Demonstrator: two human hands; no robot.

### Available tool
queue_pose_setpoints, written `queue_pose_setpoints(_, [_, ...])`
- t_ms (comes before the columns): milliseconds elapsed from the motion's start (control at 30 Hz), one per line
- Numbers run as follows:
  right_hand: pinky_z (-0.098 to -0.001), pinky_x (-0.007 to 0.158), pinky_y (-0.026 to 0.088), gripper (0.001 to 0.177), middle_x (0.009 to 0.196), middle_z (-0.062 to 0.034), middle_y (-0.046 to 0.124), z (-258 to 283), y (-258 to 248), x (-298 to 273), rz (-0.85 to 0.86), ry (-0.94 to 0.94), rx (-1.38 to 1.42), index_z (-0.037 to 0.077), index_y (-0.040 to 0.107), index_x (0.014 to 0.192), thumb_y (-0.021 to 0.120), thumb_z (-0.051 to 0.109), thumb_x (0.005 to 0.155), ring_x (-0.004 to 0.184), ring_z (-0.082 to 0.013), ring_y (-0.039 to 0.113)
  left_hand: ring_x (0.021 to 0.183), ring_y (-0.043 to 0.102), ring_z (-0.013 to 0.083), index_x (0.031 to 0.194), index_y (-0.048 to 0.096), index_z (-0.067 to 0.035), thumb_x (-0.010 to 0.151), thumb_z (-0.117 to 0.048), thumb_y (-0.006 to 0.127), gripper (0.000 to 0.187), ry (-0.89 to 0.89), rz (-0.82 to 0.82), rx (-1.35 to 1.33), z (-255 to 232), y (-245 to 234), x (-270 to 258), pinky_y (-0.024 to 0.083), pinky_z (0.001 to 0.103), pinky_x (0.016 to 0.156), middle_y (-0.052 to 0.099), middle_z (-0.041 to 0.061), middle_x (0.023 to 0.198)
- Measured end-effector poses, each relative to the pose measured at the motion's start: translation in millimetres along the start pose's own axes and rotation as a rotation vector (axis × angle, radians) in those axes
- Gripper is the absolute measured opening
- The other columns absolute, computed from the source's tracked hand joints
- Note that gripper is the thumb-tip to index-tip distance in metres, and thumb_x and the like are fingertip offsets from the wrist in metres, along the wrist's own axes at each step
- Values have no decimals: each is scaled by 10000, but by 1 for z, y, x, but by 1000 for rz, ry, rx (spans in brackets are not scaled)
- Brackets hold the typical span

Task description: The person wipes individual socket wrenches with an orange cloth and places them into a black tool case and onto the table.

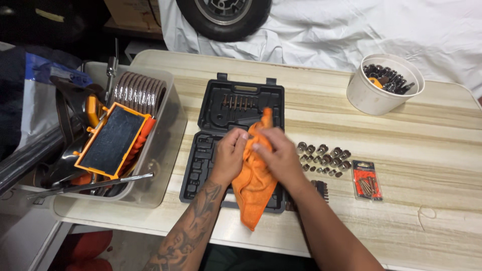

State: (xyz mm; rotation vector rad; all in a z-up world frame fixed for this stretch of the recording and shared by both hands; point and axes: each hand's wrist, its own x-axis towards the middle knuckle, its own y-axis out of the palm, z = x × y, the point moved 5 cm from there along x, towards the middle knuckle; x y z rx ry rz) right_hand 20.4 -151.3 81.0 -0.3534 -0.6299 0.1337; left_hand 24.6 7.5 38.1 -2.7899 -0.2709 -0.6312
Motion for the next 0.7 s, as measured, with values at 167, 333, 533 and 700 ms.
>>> queue_pose_setpoints(167, [-276, 771, 533, 158, 928, -86, 682, 1, 3, -7, 14, 74, -3, -6, 719, 998, 750, 96, 881, 851, -185, 694, 746, 576, 92, 915, 628, 3, 1036, -155, 574, 206, -121, 174, -100, 9, 5, -4, 498, 287, 669, 637, 62, 775])
queue_pose_setpoints(333, [-265, 745, 526, 117, 882, -71, 690, -3, -2, -7, 5, 114, 49, 1, 740, 949, 760, 62, 850, 805, -161, 684, 791, 627, 116, 944, 641, 8, 998, -101, 592, 131, -52, 193, -96, 4, 7, -5, 515, 285, 723, 662, 57, 826])
queue_pose_setpoints(533, [-258, 730, 515, 106, 860, -53, 694, -28, -2, -10, -51, 244, 118, 0, 752, 920, 787, 53, 835, 791, -137, 662, 839, 636, 117, 971, 643, 4, 991, -73, 604, 88, -64, 213, -104, 4, 11, -5, 519, 277, 763, 671, 49, 876])
queue_pose_setpoints(700, [-264, 751, 540, 125, 882, -44, 741, -44, 1, -16, -167, 519, 331, 8, 752, 958, 777, 79, 858, 810, -126, 670, 822, 566, 67, 1014, 663, -17, 1004, -67, 598, 83, -132, 151, -209, 16, 12, -6, 489, 244, 746, 634, 5, 879])
